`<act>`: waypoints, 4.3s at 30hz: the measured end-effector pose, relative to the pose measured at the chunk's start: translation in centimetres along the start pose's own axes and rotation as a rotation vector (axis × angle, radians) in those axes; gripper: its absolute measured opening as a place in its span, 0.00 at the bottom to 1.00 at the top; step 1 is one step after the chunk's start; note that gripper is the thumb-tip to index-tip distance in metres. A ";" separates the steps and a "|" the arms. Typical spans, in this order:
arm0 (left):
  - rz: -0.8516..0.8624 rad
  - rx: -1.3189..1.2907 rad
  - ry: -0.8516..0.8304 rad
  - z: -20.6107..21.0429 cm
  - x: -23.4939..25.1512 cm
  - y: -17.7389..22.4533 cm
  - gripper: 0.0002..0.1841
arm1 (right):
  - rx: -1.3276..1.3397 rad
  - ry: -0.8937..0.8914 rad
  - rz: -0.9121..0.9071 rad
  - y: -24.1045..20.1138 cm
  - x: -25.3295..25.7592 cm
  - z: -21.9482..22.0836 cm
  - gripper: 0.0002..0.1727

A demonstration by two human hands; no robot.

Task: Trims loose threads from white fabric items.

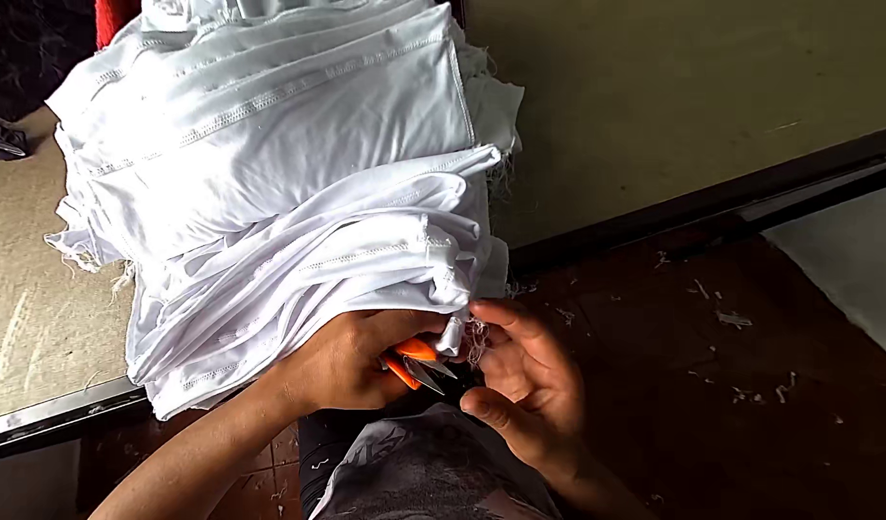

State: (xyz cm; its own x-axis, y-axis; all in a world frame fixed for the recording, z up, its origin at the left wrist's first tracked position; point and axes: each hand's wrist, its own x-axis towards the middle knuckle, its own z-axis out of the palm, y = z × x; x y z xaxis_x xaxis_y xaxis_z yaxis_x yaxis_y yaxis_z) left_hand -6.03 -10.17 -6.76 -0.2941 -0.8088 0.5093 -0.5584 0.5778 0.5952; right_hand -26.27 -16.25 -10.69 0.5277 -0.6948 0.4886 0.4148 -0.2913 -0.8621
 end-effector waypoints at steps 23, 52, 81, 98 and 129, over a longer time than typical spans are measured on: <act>-0.166 -0.046 -0.181 -1.8 2.2 -0.3 0.26 | -0.899 0.176 -0.401 2.0 -0.8 0.7 0.14; -0.109 0.005 -0.141 -1.5 2.6 -1.0 0.04 | -0.283 0.228 -0.078 1.2 -0.4 1.0 0.19; 0.010 0.640 -0.325 -2.1 3.6 0.6 0.23 | -0.467 0.148 -0.074 0.6 0.7 0.5 0.13; 0.002 0.577 -0.309 -2.4 3.4 0.4 0.24 | -0.418 0.152 -0.093 0.7 0.8 0.6 0.18; 0.179 0.183 -0.018 -1.2 3.1 -0.9 0.08 | -1.355 -0.141 0.455 -2.5 -2.3 -8.7 0.23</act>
State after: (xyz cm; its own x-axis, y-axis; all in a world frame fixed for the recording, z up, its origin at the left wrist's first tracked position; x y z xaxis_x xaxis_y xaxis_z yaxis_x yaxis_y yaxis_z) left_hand -5.48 -13.08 -4.95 -0.4136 -0.6978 0.5848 -0.6266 0.6842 0.3731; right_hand -34.95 -19.61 -10.88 0.5216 -0.8494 0.0806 -0.7769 -0.5118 -0.3667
